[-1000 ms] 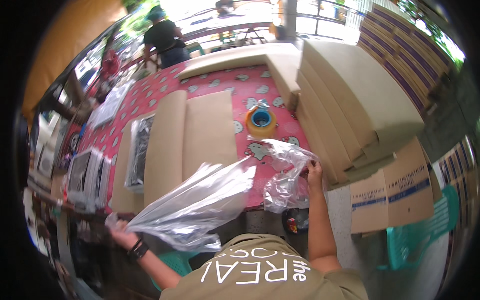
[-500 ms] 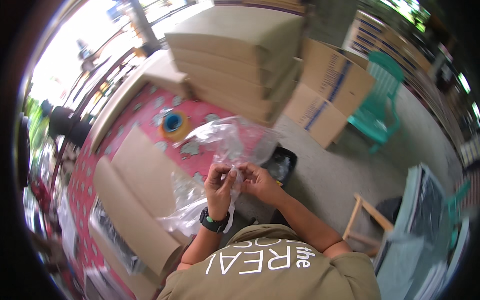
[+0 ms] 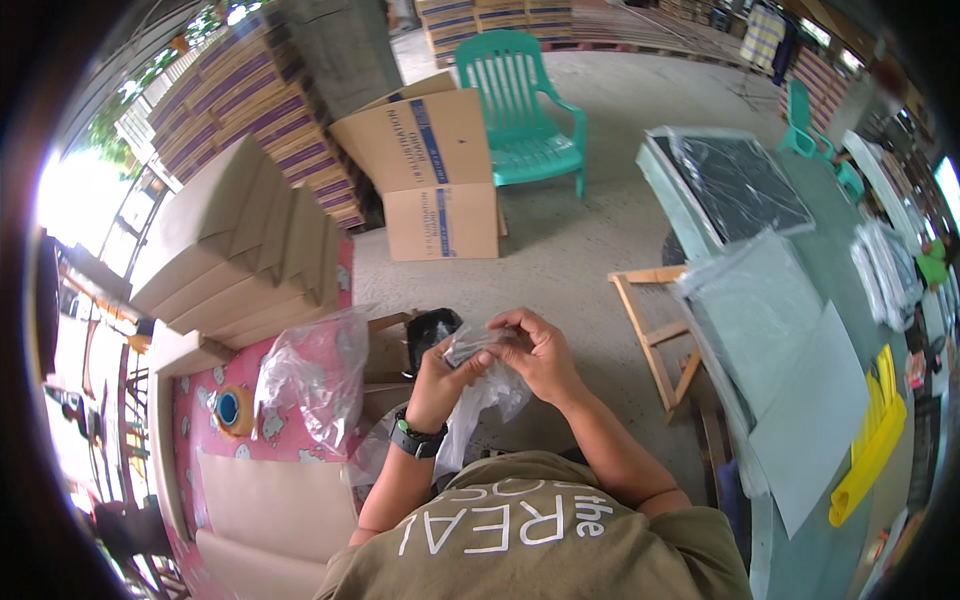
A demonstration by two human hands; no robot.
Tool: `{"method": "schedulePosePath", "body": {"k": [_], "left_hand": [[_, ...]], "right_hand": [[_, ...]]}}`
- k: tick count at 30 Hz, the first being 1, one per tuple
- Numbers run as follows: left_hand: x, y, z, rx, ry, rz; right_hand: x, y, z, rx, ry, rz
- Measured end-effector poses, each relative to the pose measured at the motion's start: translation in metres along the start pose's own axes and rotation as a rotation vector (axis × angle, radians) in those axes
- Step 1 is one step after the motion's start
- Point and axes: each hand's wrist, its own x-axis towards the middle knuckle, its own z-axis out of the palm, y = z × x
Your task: The person places boards into large plastic sleeves, folds the excess plastic over the edge of the board, and secures the plastic with tape using a tape dispenser.
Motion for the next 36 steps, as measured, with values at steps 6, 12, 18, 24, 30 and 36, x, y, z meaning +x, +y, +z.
{"method": "schedulePosePath", "body": {"k": [6,12,18,24,30,36], "left_hand": [[0.007,-0.016,0.096,-0.118,-0.101,-0.031],[0.000,-0.046,0.187,-0.060,-0.171,-0.026],[-0.002,-0.049,0.242,-0.054,-0.417,-0.081],[-0.005,-0.056,0.242,0.290,-1.126,-0.208],[-0.011,-0.073,0.246,0.160,-0.968,-0.237],[-0.008,-0.053,0.248,-0.491,-0.296,-0.264]], "right_hand": [[-0.040,-0.027,-0.104,0.332,0.170,0.111],[-0.096,-0.039,-0.185,0.184,0.206,0.151],[-0.137,-0.060,-0.223,-0.013,0.409,0.071],[-0.162,-0.084,-0.240,-0.063,0.634,-0.080],[-0.169,-0.084,-0.232,-0.548,0.882,-0.239],[-0.215,-0.068,-0.173,-0.822,0.441,-0.016]]}}
